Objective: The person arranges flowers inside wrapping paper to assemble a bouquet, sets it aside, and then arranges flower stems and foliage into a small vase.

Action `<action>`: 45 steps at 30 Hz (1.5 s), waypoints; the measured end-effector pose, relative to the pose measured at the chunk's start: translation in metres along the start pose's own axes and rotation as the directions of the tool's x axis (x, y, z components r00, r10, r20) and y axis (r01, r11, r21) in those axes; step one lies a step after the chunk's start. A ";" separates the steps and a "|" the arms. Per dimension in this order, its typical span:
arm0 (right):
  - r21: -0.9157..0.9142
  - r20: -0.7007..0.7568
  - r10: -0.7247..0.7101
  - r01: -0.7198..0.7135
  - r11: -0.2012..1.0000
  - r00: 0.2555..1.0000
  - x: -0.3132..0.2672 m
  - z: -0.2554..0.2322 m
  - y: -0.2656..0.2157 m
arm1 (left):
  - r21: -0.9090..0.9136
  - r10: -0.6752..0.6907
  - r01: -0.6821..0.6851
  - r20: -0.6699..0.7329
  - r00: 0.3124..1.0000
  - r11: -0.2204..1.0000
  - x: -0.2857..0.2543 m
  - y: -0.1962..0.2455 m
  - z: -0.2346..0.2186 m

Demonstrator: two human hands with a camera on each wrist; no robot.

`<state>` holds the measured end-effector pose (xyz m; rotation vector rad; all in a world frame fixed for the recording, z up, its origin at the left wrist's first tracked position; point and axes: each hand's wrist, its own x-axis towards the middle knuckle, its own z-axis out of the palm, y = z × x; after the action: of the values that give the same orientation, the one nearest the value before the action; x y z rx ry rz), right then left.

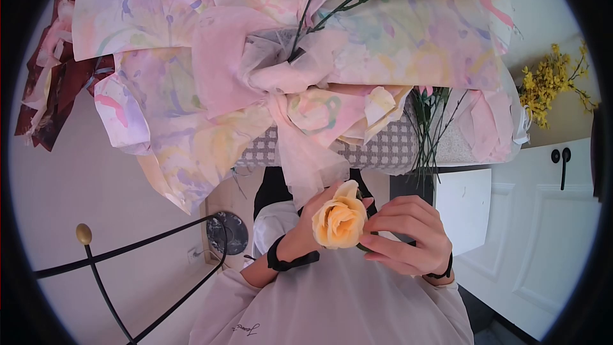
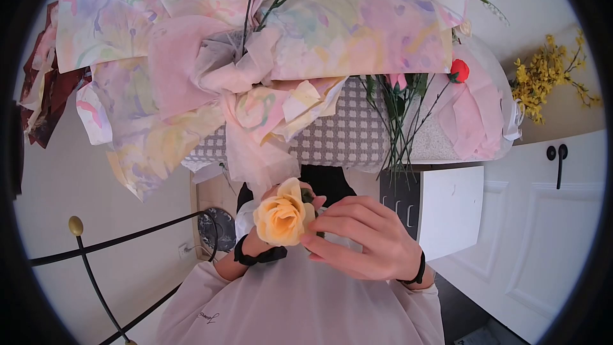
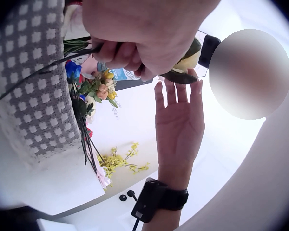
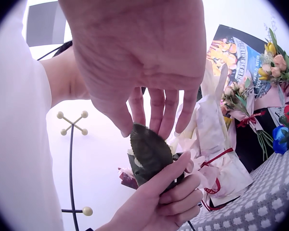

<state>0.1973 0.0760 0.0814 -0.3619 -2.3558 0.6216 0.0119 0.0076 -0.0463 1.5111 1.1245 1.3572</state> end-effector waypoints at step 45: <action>0.062 0.071 0.101 -0.105 0.993 0.992 -0.009 -0.012 0.007 | 0.252 0.322 -0.334 0.086 0.943 0.909 0.008 0.024 -0.010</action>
<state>0.2127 0.0829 0.0812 -0.4411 -2.3857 0.7695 0.0042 0.0084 -0.0197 1.9859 1.0903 1.4285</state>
